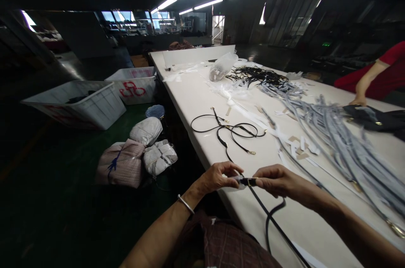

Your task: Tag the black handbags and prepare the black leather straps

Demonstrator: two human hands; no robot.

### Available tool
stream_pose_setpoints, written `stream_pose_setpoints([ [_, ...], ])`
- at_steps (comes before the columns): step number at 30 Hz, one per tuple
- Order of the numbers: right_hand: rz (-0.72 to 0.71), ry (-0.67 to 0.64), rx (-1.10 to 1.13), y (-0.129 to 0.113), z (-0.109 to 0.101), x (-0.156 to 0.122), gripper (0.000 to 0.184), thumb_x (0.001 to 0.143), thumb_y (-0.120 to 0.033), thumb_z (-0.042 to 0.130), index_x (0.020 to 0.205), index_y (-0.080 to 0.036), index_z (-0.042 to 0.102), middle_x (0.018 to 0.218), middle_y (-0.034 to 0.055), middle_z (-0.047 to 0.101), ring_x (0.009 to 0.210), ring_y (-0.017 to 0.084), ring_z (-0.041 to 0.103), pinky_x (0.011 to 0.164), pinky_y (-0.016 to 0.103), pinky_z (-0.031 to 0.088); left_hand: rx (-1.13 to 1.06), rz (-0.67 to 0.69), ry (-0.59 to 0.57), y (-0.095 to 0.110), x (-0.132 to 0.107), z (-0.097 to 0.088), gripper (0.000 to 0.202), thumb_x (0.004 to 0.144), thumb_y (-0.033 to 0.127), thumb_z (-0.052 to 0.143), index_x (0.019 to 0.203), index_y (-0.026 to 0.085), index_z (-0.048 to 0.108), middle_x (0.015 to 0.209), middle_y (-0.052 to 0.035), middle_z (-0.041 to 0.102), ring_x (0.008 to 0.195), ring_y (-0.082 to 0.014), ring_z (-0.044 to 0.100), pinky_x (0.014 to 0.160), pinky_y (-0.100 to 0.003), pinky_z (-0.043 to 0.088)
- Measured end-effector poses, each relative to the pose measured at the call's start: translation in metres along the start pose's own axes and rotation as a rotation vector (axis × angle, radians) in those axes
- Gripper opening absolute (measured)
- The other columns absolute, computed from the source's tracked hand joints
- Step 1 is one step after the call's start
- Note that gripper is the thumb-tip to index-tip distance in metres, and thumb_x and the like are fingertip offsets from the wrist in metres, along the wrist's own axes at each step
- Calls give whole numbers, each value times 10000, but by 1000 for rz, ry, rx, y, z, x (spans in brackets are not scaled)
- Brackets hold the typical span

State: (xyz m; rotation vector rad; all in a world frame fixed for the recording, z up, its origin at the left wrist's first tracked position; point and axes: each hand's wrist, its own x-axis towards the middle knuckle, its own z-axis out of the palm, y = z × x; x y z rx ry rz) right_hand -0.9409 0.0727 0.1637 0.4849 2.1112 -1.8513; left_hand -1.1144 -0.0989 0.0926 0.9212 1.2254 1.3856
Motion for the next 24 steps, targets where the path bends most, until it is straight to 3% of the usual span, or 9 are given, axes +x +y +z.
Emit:
stream_pose_setpoints([
  [4, 3, 44, 231, 7, -3, -3, 466, 818, -589, 722, 757, -146, 591, 560, -90, 272, 514, 63, 171, 477, 258, 98, 35, 69, 87, -6, -1, 2, 416, 647, 494, 868, 786, 119, 755, 709, -35, 678, 659, -138, 585, 682, -260, 464],
  [7, 54, 61, 294, 14, -4, 0, 480, 782, -606, 748, 780, -151, 594, 549, -103, 244, 496, 56, 140, 463, 253, 71, 207, 244, 216, -5, -2, 6, 408, 671, 506, 859, 779, 125, 760, 730, -47, 683, 694, -146, 586, 699, -256, 461],
  [10, 120, 75, 222, 19, -4, 5, 521, 766, -659, 730, 798, -155, 603, 532, -108, 246, 478, 53, 130, 451, 249, 66, 291, 313, 239, -2, -2, 10, 407, 679, 509, 855, 795, 129, 766, 755, -61, 694, 712, -154, 595, 710, -260, 467],
  [12, 113, 80, 102, 20, -4, 7, 554, 757, -693, 708, 814, -147, 634, 519, -96, 293, 471, 58, 181, 450, 241, 112, 249, 268, 218, -2, -1, 10, 395, 661, 485, 870, 789, 127, 765, 755, -60, 697, 713, -150, 599, 695, -254, 468],
  [14, 63, 90, -73, 17, -3, 7, 539, 795, -677, 668, 841, -140, 684, 531, -57, 393, 490, 78, 295, 472, 236, 210, 133, 131, 161, -5, 1, 9, 374, 649, 443, 877, 805, 123, 761, 713, -39, 683, 636, -124, 579, 620, -236, 460],
  [16, -2, 122, -336, 10, 1, 5, 436, 873, -584, 608, 886, -165, 729, 590, -5, 525, 549, 115, 424, 533, 252, 296, 0, -45, 79, -8, 3, 7, 350, 633, 385, 872, 825, 118, 753, 654, -9, 660, 520, -89, 530, 515, -213, 424],
  [19, -91, 229, -791, -3, 9, 0, 273, 934, -408, 539, 916, -242, 756, 720, 33, 673, 638, 163, 550, 593, 288, 311, -122, -218, -42, -14, 6, 4, 325, 615, 323, 844, 838, 108, 748, 651, -11, 680, 428, -59, 476, 421, -191, 361],
  [21, -117, 294, -984, -8, 15, -2, 263, 944, -343, 508, 884, -260, 751, 772, 38, 710, 665, 180, 583, 596, 304, 286, -145, -248, -64, -16, 7, 4, 318, 626, 323, 825, 845, 105, 751, 676, -25, 703, 405, -50, 459, 396, -187, 341],
  [24, -43, 339, -999, -8, 20, 0, 251, 924, -368, 532, 848, -251, 740, 700, 32, 684, 619, 174, 558, 574, 302, 267, -96, -192, 0, -18, 7, 7, 331, 652, 346, 828, 871, 107, 760, 684, -21, 702, 432, -63, 501, 420, -191, 380],
])
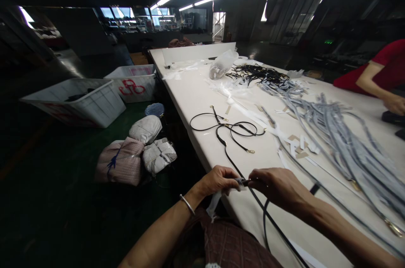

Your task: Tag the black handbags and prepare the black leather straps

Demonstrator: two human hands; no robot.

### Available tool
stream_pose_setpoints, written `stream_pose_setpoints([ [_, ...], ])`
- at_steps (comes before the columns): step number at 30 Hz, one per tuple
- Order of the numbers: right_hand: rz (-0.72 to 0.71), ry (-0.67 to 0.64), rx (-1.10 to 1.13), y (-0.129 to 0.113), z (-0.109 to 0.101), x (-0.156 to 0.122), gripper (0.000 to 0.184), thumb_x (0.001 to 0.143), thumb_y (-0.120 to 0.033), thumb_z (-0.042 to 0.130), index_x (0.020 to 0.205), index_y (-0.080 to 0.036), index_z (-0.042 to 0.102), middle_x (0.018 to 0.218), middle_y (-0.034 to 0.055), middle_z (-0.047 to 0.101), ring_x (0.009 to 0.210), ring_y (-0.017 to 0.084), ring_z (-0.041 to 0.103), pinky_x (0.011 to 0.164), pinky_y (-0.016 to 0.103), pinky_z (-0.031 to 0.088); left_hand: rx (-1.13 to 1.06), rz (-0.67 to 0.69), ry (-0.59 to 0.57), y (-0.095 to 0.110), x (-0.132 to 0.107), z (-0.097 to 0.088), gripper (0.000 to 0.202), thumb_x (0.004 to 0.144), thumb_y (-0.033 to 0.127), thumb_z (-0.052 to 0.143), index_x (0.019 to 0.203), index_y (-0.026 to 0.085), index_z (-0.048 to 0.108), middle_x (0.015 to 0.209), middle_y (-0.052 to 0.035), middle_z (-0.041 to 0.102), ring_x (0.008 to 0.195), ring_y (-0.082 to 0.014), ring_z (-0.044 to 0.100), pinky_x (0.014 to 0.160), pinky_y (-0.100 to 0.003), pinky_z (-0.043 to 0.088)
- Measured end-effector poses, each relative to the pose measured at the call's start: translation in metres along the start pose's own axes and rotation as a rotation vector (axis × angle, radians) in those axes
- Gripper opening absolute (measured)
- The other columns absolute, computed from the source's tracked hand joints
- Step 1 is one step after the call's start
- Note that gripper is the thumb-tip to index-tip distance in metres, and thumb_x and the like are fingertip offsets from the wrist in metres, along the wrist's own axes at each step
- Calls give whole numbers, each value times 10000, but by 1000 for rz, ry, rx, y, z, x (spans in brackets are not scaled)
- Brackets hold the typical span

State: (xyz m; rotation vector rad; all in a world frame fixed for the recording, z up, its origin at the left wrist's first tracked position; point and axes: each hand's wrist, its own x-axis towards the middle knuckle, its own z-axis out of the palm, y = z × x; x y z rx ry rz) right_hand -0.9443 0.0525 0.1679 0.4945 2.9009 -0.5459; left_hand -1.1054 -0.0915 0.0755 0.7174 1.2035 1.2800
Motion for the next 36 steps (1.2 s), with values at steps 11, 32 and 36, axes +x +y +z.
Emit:
stream_pose_setpoints([
  [11, 281, -254, 911, 28, 38, 11, 673, 669, -868, 525, 734, -199, 518, 515, -62, 402, 449, 81, 288, 443, 237, 240, 809, 594, 222, 2, 1, 16, 314, 909, 408, 650, 1057, 146, 741, 991, -142, 754, 923, -225, 689, 865, -317, 499],
  [32, 197, -140, 696, 41, 25, -17, 277, 848, -399, 579, 766, -153, 676, 583, 2, 594, 513, 114, 479, 497, 226, 348, 290, 259, 211, -9, 11, 2, 331, 812, 453, 727, 740, 134, 680, 702, -22, 665, 681, -146, 597, 676, -254, 468],
  [36, 199, -89, 746, 23, 39, -4, 199, 813, -329, 625, 713, -159, 651, 557, -18, 569, 517, 103, 476, 501, 218, 335, 332, 336, 95, -5, 16, 20, 328, 874, 460, 665, 790, 143, 686, 805, -39, 680, 793, -165, 606, 753, -260, 459],
])
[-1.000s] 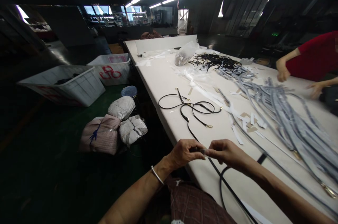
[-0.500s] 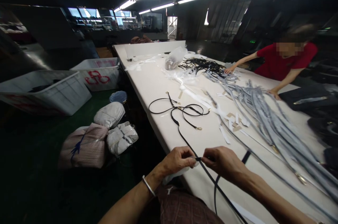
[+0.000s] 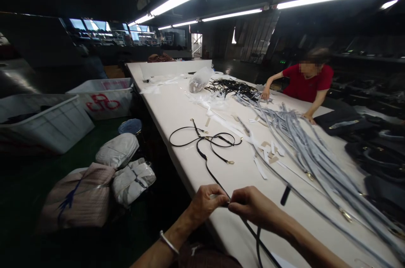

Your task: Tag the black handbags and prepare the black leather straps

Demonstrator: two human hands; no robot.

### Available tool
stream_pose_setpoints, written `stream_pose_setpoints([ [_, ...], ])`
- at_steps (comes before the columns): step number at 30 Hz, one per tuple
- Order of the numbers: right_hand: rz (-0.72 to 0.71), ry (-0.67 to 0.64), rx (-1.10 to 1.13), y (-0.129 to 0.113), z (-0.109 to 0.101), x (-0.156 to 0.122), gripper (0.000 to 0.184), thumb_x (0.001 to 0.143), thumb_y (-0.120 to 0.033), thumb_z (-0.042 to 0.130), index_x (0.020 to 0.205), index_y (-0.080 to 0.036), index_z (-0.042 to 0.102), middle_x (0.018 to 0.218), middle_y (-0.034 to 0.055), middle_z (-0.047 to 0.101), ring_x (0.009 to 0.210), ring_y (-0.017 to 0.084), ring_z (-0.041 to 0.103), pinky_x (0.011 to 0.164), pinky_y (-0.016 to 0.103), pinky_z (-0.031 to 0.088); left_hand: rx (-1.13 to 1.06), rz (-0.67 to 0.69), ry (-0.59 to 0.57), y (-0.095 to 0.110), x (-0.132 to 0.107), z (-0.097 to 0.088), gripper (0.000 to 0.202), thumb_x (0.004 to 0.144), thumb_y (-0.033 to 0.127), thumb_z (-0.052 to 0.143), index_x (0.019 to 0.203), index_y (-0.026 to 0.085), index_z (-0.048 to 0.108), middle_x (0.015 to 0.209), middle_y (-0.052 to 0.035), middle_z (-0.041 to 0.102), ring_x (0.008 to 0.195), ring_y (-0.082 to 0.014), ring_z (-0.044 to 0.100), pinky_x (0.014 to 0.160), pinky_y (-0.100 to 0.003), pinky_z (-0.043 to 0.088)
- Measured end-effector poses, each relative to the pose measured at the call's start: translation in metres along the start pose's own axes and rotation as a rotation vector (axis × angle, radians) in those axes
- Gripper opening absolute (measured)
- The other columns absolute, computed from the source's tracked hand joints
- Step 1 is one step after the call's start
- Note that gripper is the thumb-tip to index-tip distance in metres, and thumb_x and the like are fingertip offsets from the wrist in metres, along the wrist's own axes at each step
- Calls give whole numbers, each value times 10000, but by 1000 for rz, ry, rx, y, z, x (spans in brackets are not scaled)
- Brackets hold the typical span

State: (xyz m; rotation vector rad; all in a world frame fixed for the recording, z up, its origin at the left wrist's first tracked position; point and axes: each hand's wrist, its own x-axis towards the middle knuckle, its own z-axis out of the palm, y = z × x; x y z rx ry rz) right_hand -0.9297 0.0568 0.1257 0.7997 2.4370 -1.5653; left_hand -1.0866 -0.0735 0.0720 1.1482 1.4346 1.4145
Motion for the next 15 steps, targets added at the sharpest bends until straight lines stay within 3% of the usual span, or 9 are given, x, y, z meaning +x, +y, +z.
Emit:
stream_pose_setpoints([
  [3, 4, -21, 55, -5, 0, 3, 224, 811, -380, 652, 740, -167, 659, 577, -19, 587, 508, 95, 471, 491, 210, 337, 62, 46, 33, 3, 1, 2, 412, 941, 528, 539, 748, 166, 583, 632, 25, 516, 608, -112, 471, 601, -232, 382],
  [6, 55, -37, 96, 2, -25, -5, 375, 789, -532, 672, 752, -159, 661, 514, -29, 536, 433, 84, 387, 436, 218, 282, 174, 60, 171, -4, -6, -21, 461, 956, 577, 468, 713, 187, 509, 576, 53, 407, 543, -102, 373, 548, -235, 320],
  [8, 61, -4, 116, 8, -42, -12, 442, 775, -593, 670, 753, -152, 663, 487, -43, 486, 433, 81, 347, 442, 222, 260, 242, 48, 240, -12, -13, -41, 471, 948, 583, 476, 697, 187, 516, 572, 46, 435, 546, -109, 407, 561, -240, 337],
  [10, 34, 35, 135, 7, -48, -15, 438, 772, -586, 676, 748, -148, 665, 509, -42, 476, 470, 88, 367, 470, 227, 280, 274, 44, 237, -14, -19, -52, 452, 945, 555, 502, 709, 176, 576, 622, 16, 536, 604, -131, 499, 612, -249, 388],
  [12, 17, 52, 114, -2, -44, -14, 386, 786, -535, 676, 736, -153, 667, 545, -30, 488, 508, 103, 414, 492, 236, 307, 254, 63, 193, -9, -19, -50, 402, 948, 505, 534, 763, 168, 651, 741, -22, 646, 726, -165, 592, 705, -263, 441],
  [15, 24, 92, -127, -26, -32, -9, 297, 804, -450, 672, 700, -172, 667, 553, -25, 501, 516, 105, 404, 481, 250, 261, 180, 95, 156, 9, -11, -36, 349, 950, 462, 562, 825, 170, 705, 848, -47, 714, 838, -191, 647, 803, -282, 473],
])
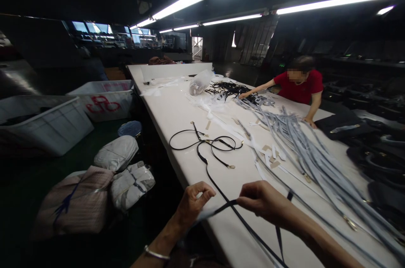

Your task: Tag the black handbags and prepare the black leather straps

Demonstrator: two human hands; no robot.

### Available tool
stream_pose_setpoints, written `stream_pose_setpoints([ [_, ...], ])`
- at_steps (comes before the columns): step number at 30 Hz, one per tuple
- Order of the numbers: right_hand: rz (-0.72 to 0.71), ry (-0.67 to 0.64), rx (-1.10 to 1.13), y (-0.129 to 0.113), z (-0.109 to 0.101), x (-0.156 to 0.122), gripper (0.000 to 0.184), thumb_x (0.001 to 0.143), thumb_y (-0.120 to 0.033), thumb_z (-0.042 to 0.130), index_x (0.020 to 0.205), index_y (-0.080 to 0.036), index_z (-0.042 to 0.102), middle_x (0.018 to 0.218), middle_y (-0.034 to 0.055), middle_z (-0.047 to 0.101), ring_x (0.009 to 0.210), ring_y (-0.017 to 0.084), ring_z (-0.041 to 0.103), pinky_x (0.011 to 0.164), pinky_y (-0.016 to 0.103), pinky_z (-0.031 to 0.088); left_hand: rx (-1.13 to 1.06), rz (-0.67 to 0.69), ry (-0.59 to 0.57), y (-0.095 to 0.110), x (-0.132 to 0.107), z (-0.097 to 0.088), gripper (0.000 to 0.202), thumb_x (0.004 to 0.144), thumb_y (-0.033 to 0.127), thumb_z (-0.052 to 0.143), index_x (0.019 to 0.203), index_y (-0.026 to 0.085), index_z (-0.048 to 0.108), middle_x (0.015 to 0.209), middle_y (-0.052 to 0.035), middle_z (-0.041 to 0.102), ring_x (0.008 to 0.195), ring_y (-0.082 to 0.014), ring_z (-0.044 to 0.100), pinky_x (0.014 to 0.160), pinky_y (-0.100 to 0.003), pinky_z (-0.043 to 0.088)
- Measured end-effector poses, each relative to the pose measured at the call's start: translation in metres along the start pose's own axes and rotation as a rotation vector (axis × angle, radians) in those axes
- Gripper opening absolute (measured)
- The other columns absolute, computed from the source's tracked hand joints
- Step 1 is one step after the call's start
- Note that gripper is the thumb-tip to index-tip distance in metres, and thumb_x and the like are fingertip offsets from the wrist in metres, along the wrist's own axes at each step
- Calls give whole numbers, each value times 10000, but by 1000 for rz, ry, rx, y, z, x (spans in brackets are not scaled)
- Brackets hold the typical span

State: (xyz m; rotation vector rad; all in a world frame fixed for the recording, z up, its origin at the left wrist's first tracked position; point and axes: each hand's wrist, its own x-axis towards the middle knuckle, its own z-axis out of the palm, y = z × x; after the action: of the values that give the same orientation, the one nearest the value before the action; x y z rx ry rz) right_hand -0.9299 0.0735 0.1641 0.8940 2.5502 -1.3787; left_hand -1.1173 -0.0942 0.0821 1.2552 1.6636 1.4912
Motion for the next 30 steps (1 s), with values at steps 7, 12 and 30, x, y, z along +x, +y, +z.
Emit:
stream_pose_setpoints([
  [7, -11, -40, -58, -15, -15, 5, 319, 830, -471, 649, 710, -176, 657, 562, -32, 445, 539, 102, 342, 493, 255, 242, -210, -179, -76, -29, 10, -6, 515, 943, 597, 509, 1196, 179, 670, 1211, -107, 692, 1182, -250, 592, 1079, -397, 398],
  [12, 4, -98, 69, -10, -37, -1, 410, 804, -569, 672, 709, -170, 648, 569, -36, 406, 544, 106, 359, 502, 248, 274, -412, -359, -380, -65, 5, 18, 601, 811, 662, 660, 1151, 171, 725, 1228, -119, 703, 1202, -270, 597, 1115, -433, 355],
  [30, 1, 43, -343, -20, -46, -12, 275, 848, -419, 620, 730, -196, 730, 559, -11, 511, 528, 112, 397, 496, 261, 246, -641, -190, -261, 12, 46, 59, 400, 777, 489, 782, 844, 120, 642, 807, -43, 651, 745, -131, 586, 732, -250, 445],
])
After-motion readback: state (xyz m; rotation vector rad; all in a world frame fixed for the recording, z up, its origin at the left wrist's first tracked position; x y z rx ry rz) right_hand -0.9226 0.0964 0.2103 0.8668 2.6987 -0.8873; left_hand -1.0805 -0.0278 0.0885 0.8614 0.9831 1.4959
